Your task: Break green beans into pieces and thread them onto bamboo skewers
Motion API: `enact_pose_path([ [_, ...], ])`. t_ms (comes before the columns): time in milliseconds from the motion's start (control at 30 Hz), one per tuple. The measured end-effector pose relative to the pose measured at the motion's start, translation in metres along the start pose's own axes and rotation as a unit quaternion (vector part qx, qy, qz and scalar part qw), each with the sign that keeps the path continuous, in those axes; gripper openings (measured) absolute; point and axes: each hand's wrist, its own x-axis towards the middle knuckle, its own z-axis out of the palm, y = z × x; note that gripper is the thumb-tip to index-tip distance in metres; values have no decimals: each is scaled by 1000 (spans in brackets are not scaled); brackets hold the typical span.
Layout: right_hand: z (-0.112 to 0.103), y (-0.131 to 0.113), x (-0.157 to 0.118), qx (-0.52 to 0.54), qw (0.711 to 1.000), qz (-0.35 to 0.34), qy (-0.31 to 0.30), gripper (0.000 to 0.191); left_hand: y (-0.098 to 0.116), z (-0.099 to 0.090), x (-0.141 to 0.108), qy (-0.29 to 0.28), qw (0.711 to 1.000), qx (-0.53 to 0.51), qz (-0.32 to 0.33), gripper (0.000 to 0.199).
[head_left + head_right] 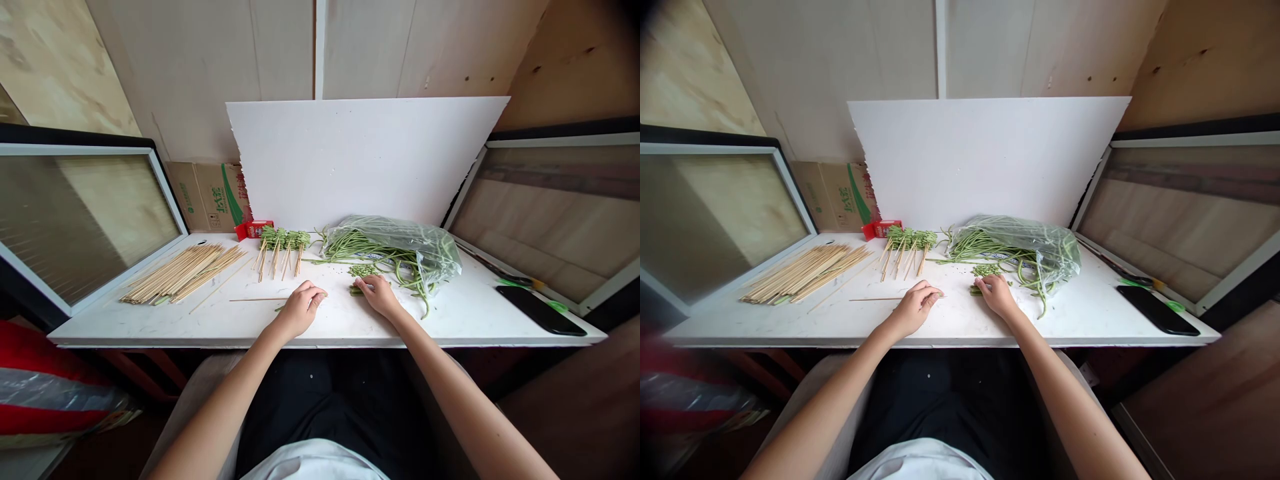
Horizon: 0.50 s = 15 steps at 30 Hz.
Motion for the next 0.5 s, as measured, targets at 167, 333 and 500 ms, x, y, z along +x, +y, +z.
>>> enact_pose_path([
  [167, -7, -18, -1, 28, 999, -14, 43, 51, 0, 0, 0, -10, 1000, 5, 5, 40],
  [333, -12, -67, -9, 152, 983, -80, -73, 39, -6, 6, 0, 30, 999, -38, 14, 39],
  [500, -1, -93, -17, 183, 972, -135, -61, 31, -7, 7, 2, 30, 995, -95, -18, 48],
])
